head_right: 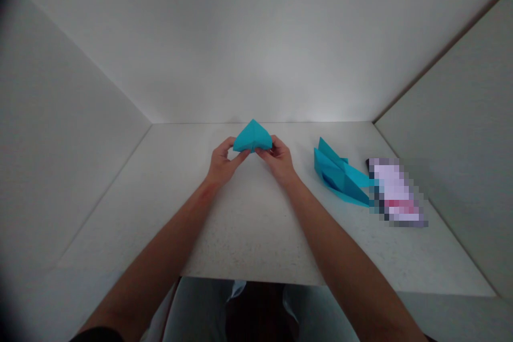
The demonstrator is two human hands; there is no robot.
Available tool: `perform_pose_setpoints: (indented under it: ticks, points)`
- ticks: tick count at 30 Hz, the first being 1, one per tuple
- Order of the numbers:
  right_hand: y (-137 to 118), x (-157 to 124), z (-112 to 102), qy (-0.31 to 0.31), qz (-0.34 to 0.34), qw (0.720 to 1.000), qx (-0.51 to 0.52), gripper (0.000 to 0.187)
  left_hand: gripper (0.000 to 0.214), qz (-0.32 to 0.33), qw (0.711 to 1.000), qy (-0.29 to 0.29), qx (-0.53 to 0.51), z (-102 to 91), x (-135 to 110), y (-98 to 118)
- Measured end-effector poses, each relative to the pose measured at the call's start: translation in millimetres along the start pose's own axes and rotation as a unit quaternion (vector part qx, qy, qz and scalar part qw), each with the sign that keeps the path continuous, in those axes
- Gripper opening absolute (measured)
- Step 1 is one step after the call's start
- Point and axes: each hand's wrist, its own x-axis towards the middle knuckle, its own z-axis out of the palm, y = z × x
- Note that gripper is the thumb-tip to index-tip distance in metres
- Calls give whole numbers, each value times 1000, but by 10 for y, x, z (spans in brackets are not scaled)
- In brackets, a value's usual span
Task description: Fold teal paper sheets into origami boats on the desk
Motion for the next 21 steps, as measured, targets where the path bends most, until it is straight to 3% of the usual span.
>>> perform_pose_setpoints:
  ticks: [3,6,11,17,21]
  points:
    - [45,-7,-45,-19,0,1000,-4,46,9,43,995,23,86,-14,-17,-6]
    - [14,-45,-61,-52,1,999,14,69,5,36,985,14,168,-19,-52,-11]
    - [-122,-127,22,-118,19,992,48,95,8,33,980,-26,192,-6,-96,-25]
    - [-152,-127,88,-58,30,998,18,79,29,65,992,-50,94,16,-107,-14]
    - [-139,-105,58,-87,38,994,58,79,39,16,999,-15,33,4,-80,-15]
